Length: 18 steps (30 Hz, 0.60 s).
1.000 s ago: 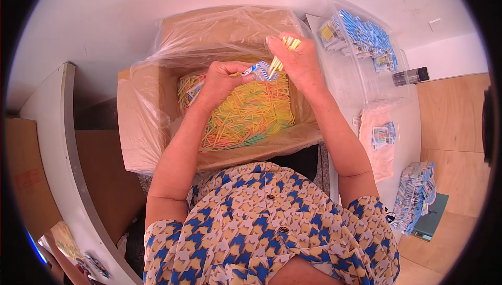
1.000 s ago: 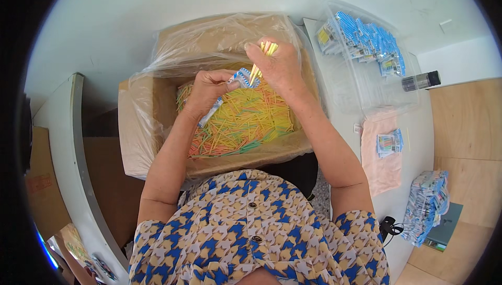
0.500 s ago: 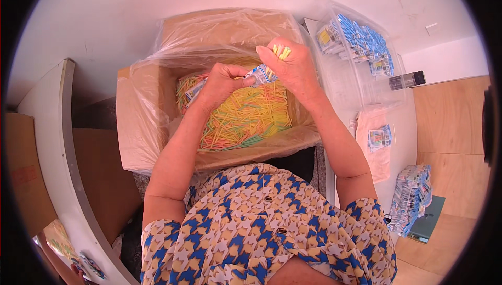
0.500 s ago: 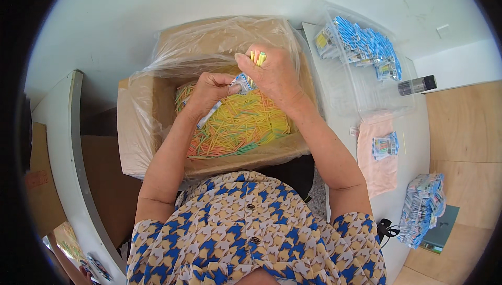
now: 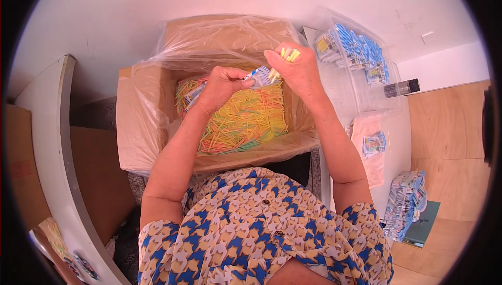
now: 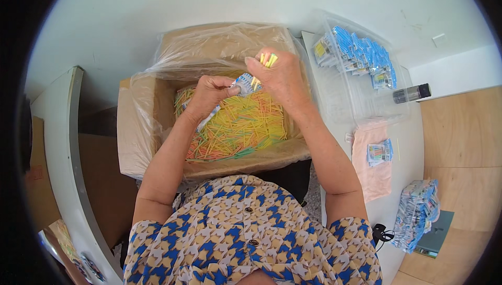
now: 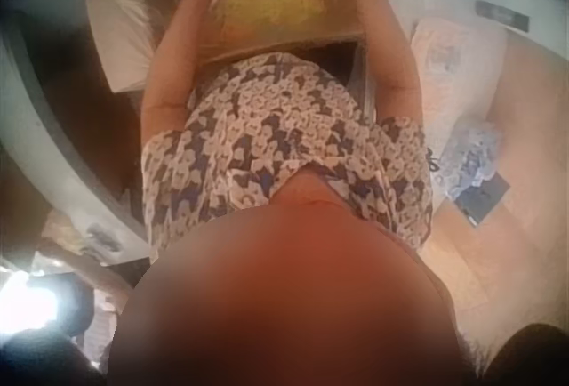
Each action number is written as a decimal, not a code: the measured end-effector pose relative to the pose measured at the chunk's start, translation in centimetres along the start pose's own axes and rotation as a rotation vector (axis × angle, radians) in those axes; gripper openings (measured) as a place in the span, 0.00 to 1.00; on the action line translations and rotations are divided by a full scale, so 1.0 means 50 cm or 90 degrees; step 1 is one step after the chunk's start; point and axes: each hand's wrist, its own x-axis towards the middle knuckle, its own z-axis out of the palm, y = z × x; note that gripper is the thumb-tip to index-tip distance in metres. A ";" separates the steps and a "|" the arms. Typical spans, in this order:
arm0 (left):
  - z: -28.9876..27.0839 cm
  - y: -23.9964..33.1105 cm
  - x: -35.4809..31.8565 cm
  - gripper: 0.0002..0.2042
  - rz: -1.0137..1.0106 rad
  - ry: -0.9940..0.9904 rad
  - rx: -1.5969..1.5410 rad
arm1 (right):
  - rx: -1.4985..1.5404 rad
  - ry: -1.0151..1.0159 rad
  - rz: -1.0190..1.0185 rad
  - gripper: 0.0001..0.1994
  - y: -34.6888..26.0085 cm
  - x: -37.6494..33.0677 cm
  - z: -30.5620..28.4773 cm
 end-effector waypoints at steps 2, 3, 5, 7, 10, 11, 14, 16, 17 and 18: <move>-0.001 -0.005 0.002 0.07 0.001 0.003 -0.008 | 0.045 0.009 0.037 0.10 -0.001 -0.001 -0.005; -0.001 -0.007 0.002 0.07 0.001 0.005 -0.015 | 0.030 0.012 0.024 0.10 -0.001 -0.001 -0.006; -0.002 -0.006 0.003 0.07 0.002 0.010 -0.008 | 0.013 0.015 0.013 0.10 -0.001 -0.004 -0.006; 0.000 -0.007 0.003 0.07 0.001 0.015 -0.002 | -0.030 0.031 -0.017 0.10 -0.006 -0.010 0.000; 0.002 -0.006 0.006 0.07 0.009 0.011 -0.006 | -0.073 0.039 -0.119 0.09 0.009 -0.010 0.010; 0.001 -0.008 0.005 0.07 0.009 0.006 -0.007 | -0.073 0.038 -0.120 0.09 0.004 -0.012 0.016; -0.002 -0.010 0.005 0.07 0.021 0.006 0.001 | -0.058 0.019 -0.107 0.09 -0.008 -0.015 0.026; -0.001 -0.004 0.004 0.08 0.029 0.012 0.012 | -0.084 0.015 -0.120 0.09 -0.007 -0.012 0.026; -0.001 0.001 0.003 0.08 0.028 0.009 0.005 | -0.087 0.015 -0.122 0.09 -0.004 -0.010 0.027; 0.000 0.004 0.002 0.08 0.026 0.006 -0.002 | -0.060 0.017 -0.098 0.09 0.001 -0.007 0.028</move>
